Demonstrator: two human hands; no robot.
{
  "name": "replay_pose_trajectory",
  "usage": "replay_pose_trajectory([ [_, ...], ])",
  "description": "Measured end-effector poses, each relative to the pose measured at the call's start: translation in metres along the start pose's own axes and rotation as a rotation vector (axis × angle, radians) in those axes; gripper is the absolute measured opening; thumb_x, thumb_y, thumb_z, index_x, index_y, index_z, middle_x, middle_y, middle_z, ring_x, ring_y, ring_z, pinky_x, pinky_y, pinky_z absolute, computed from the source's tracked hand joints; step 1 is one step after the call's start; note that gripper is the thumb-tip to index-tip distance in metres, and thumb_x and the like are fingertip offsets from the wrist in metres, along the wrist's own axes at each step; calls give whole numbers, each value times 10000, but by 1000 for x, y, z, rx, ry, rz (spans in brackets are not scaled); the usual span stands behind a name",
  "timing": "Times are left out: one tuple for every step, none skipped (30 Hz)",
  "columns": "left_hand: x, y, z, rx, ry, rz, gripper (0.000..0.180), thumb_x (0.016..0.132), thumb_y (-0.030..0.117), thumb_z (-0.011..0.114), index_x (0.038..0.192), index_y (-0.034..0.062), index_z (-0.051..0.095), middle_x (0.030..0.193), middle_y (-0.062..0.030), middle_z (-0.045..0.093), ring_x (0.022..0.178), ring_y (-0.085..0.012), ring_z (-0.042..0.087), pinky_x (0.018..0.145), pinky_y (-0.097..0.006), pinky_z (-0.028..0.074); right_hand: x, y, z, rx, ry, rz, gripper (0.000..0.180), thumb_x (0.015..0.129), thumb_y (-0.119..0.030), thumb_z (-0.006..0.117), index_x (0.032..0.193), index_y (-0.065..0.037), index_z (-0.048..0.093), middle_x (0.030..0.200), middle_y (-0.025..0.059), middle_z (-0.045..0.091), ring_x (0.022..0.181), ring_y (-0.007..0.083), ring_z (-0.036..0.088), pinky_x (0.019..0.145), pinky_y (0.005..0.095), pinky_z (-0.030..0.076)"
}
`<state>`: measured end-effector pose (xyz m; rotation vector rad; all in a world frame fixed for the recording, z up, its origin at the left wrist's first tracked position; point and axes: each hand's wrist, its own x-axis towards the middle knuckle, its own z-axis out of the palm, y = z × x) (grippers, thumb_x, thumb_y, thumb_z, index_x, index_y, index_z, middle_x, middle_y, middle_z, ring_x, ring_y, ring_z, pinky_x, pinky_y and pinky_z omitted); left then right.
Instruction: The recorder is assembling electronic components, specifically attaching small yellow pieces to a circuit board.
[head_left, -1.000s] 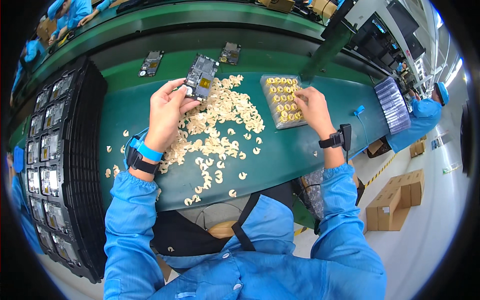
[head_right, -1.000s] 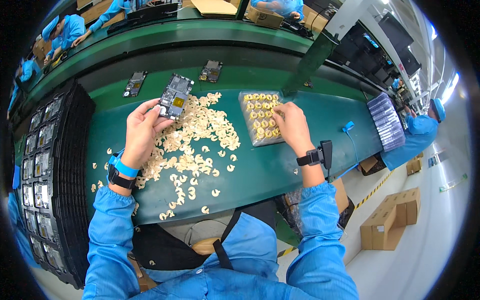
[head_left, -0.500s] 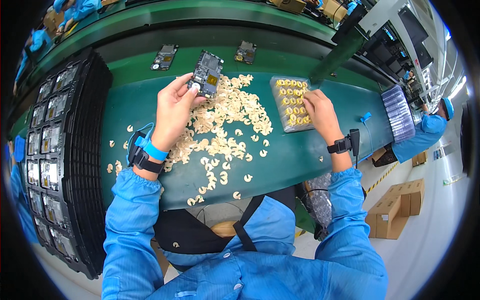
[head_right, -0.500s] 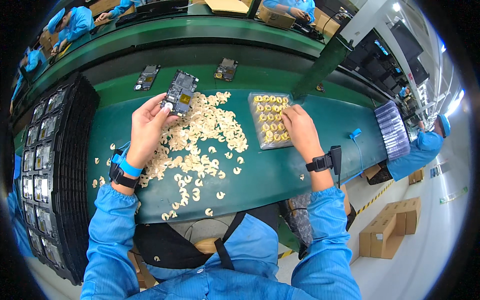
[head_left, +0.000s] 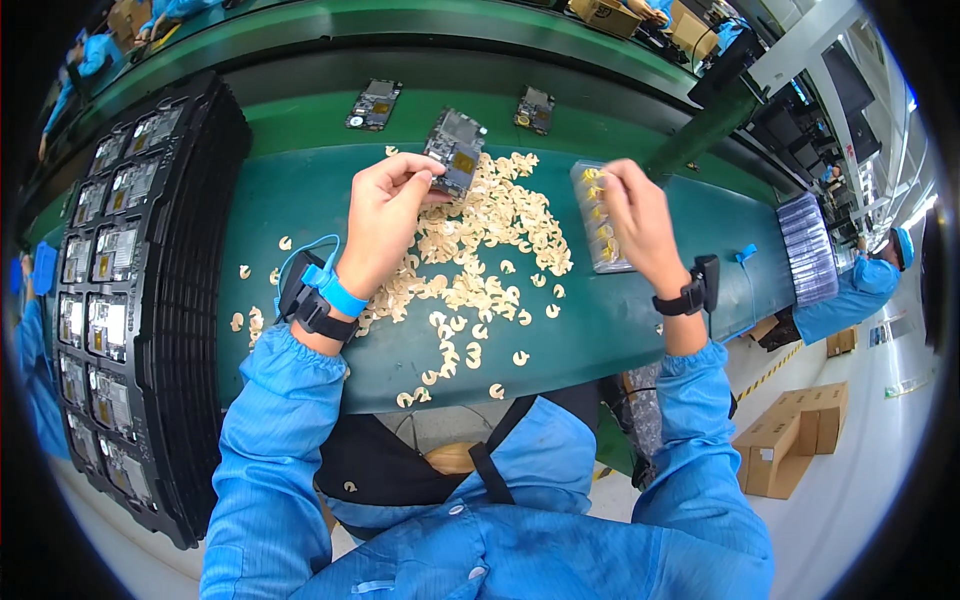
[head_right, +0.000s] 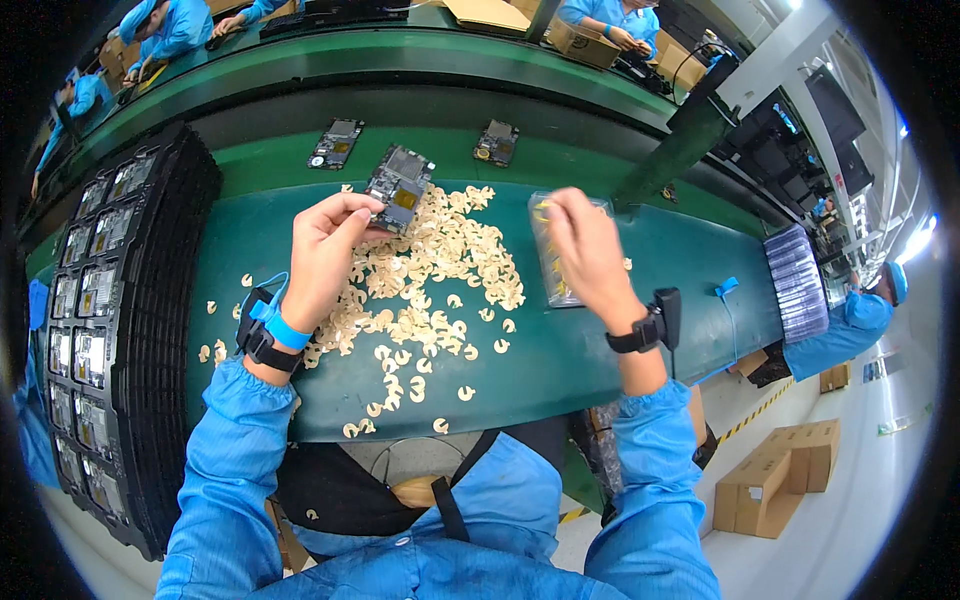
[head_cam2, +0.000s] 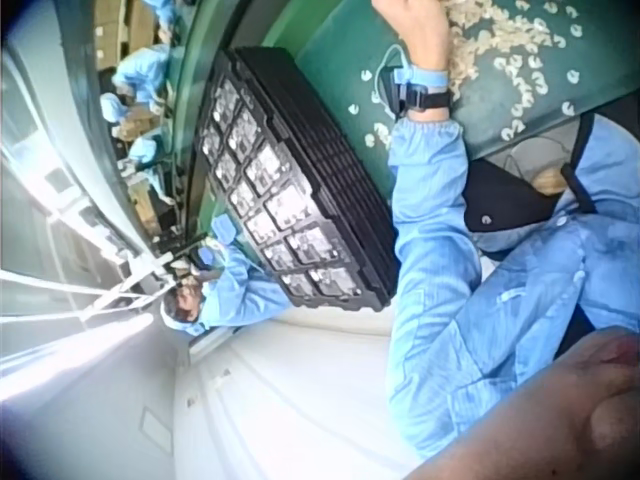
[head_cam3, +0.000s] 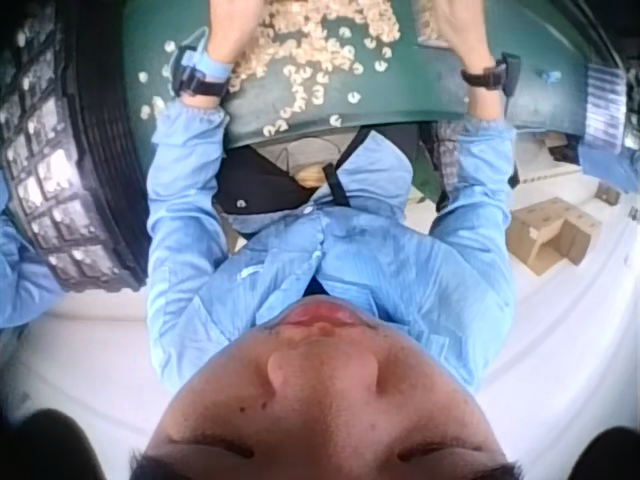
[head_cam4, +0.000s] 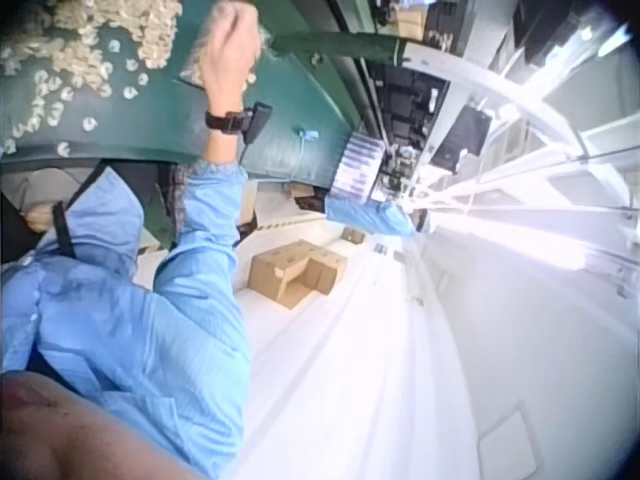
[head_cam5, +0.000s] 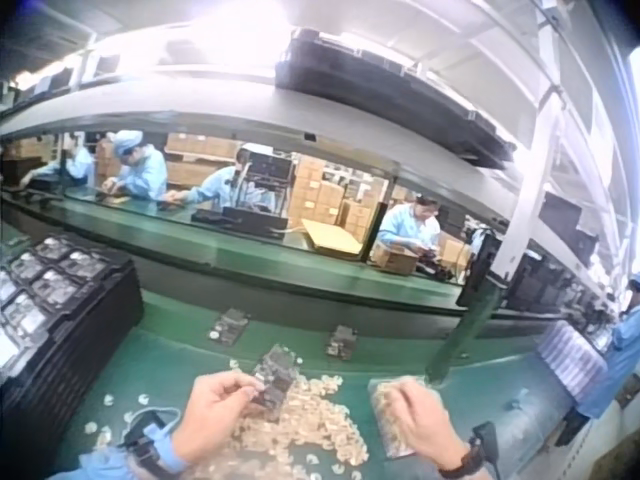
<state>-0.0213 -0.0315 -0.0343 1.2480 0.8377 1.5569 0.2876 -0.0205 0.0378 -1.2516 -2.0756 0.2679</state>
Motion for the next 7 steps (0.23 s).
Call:
replay_pose_trajectory([
  [0, 0, 1, 0, 0, 1, 198, 1035, 25, 538, 1036, -66, 714, 1076, -110, 699, 956, -180, 706, 874, -337, 625, 7, -13, 8, 199, -116, 58, 159, 1044, -139, 538, 1062, 15, 573, 879, 176, 633, 774, 355, 624, 715, 417, 501],
  [-1, 1, 0, 11, -34, 7, 185, 1026, 27, 553, 1044, -69, 711, 1054, -100, 707, 942, -169, 706, 870, -327, 619, 15, -21, 20, 208, -148, -12, 176, 1058, -163, 525, 1075, 6, 571, 879, 173, 635, 782, 352, 630, 720, 415, 503],
  [0, 1, -1, 23, -67, 12, 175, 1017, 29, 569, 1052, -72, 708, 1032, -91, 715, 928, -159, 705, 867, -318, 612, 23, -29, 32, 219, -179, -82, 193, 1073, -187, 511, 1088, -3, 569, 879, 169, 637, 790, 348, 635, 724, 414, 506],
  [-2, 3, -4, 25, -60, 21, 177, 1017, 67, 598, 1046, -65, 714, 1002, -87, 718, 926, -149, 703, 860, -317, 604, 34, -41, 43, 150, -217, -184, 190, 1077, -207, 524, 1078, -24, 578, 899, 164, 650, 831, 332, 655, 748, 426, 518],
  [-2, 5, -3, 36, -52, 20, 177, 1017, 67, 598, 1046, -65, 714, 1002, -87, 718, 926, -149, 703, 860, -317, 604, 42, -49, 52, 163, -220, -191, 190, 1077, -207, 524, 1078, -24, 578, 899, 164, 650, 831, 332, 655, 748, 426, 518],
  [-2, 7, -3, 25, -81, 19, 182, 1021, 89, 616, 1049, -60, 717, 1006, -85, 720, 921, -149, 703, 865, -317, 605, 48, -56, 60, 61, -208, -349, 170, 1071, -204, 532, 1090, -41, 575, 943, 174, 650, 883, 336, 664, 777, 451, 526],
  [-3, 10, -1, 12, -114, 15, 189, 1024, 110, 633, 1052, -55, 720, 1010, -83, 721, 916, -149, 703, 869, -318, 605, 52, -61, 68, -45, -193, -502, 151, 1065, -202, 541, 1102, -58, 572, 986, 185, 650, 935, 341, 672, 806, 477, 533],
])
